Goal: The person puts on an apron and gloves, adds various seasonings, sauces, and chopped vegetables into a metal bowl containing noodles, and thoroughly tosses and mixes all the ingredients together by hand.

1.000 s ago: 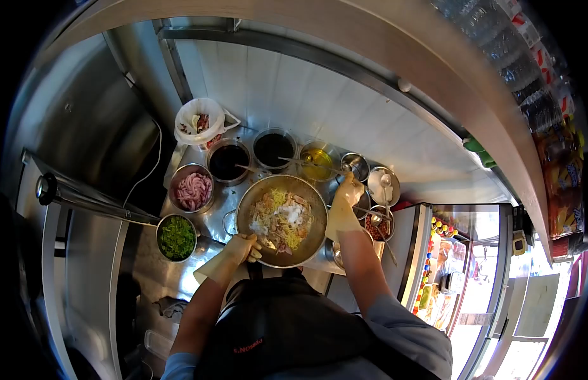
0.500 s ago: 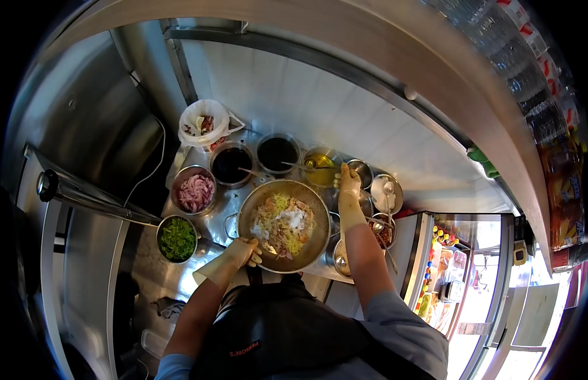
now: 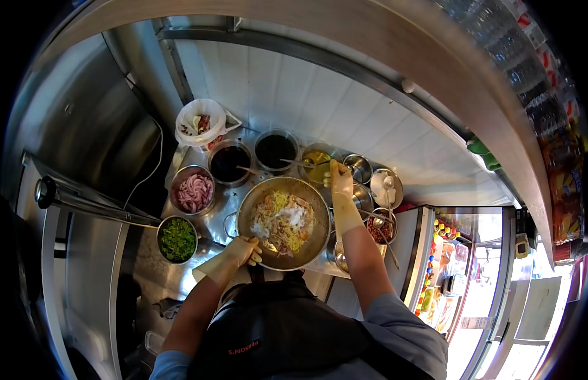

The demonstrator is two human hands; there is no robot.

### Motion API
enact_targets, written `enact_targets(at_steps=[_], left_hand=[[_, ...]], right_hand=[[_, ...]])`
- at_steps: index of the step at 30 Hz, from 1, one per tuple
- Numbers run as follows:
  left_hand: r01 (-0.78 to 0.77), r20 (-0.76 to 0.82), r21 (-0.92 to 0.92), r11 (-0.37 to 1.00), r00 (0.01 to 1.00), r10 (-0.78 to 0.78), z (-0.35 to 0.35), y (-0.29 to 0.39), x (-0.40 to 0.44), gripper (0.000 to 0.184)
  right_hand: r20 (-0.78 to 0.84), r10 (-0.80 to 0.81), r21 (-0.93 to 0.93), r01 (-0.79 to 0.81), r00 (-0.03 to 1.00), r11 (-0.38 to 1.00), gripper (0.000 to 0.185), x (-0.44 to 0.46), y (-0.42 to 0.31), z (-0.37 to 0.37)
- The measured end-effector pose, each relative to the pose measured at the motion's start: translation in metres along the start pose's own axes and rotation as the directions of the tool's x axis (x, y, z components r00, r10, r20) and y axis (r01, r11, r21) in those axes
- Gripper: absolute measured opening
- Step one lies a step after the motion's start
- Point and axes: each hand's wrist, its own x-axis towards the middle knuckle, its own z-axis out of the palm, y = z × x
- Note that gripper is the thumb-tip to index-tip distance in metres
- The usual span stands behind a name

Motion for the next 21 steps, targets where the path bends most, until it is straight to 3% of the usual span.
enact_targets(at_steps=[1, 2, 4, 5, 7, 8, 9, 11, 12, 13, 15, 16, 17, 20, 21], left_hand=[[-0.001, 0.000, 0.001, 1.000, 1.000, 0.001, 0.000, 0.000, 0.002, 0.045], [0.006, 0.012, -0.008, 1.000, 1.000, -0.006, -0.001, -0.001, 0.003, 0.045], [0.013, 0.018, -0.018, 1.000, 1.000, -0.012, -0.003, -0.001, 0.005, 0.045], [0.020, 0.010, 0.019, 1.000, 1.000, -0.020, -0.002, 0.000, 0.005, 0.045], [0.028, 0.000, 0.057, 0.998, 1.000, -0.028, -0.001, 0.002, 0.004, 0.045], [0.036, -0.010, 0.061, 0.997, 0.999, -0.036, 0.000, 0.002, 0.003, 0.044], [0.046, -0.018, 0.068, 0.997, 0.999, -0.045, 0.000, 0.002, 0.002, 0.043], [0.032, -0.019, 0.063, 0.998, 0.999, -0.031, -0.002, 0.000, -0.002, 0.043], [0.009, -0.023, 0.044, 0.999, 1.000, -0.008, 0.000, 0.001, -0.001, 0.042], [0.004, -0.019, 0.040, 0.999, 1.000, -0.004, 0.000, -0.002, 0.003, 0.042], [-0.006, -0.002, 0.041, 0.999, 1.000, 0.006, -0.004, -0.011, 0.014, 0.044], [0.009, -0.008, 0.051, 0.999, 1.000, -0.009, -0.002, -0.006, 0.010, 0.046], [0.000, -0.017, 0.040, 0.999, 1.000, 0.001, -0.001, -0.005, 0.010, 0.046], [-0.017, -0.021, 0.044, 0.999, 1.000, 0.018, -0.002, -0.007, 0.007, 0.047], [-0.032, -0.032, 0.038, 0.999, 0.999, 0.033, 0.000, -0.009, 0.006, 0.047]], right_hand=[[0.039, 0.096, 0.135, -0.100, 0.995, 0.986, 0.053, 0.001, -0.003, 0.000], [0.040, 0.094, 0.137, -0.099, 0.995, 0.986, 0.053, 0.006, -0.007, -0.001], [-0.065, 0.084, -0.099, -0.090, 0.994, 0.991, 0.051, 0.017, -0.015, -0.011], [-0.061, 0.084, -0.097, -0.090, 0.995, 0.991, 0.051, 0.023, -0.011, -0.014], [0.202, -0.132, -0.271, 0.185, 0.970, 0.945, 0.052, 0.032, -0.004, -0.017], [0.244, -0.235, -0.436, 0.323, 0.941, 0.840, 0.054, 0.027, -0.014, -0.017], [0.241, -0.231, -0.436, 0.318, 0.943, 0.842, 0.054, 0.016, -0.020, -0.018], [0.252, -0.375, -0.516, 0.451, 0.892, 0.728, 0.049, -0.007, -0.023, -0.026], [0.015, -0.389, -0.486, 0.346, 0.921, 0.802, 0.049, 0.003, -0.003, -0.019], [0.015, -0.395, -0.490, 0.351, 0.919, 0.798, 0.049, 0.024, 0.017, -0.016], [-0.239, -0.336, -0.344, 0.244, 0.911, 0.907, 0.050, 0.071, 0.036, -0.018], [-0.204, -0.069, -0.174, 0.033, 0.976, 0.984, 0.047, 0.081, 0.016, -0.024], [-0.127, 0.034, -0.192, -0.058, 0.991, 0.980, 0.055, 0.099, 0.013, -0.029], [-0.180, 0.025, -0.216, -0.064, 0.983, 0.974, 0.059, 0.102, -0.018, -0.032], [-0.135, -0.010, -0.408, -0.046, 0.991, 0.912, 0.062, 0.132, 0.003, -0.033]])
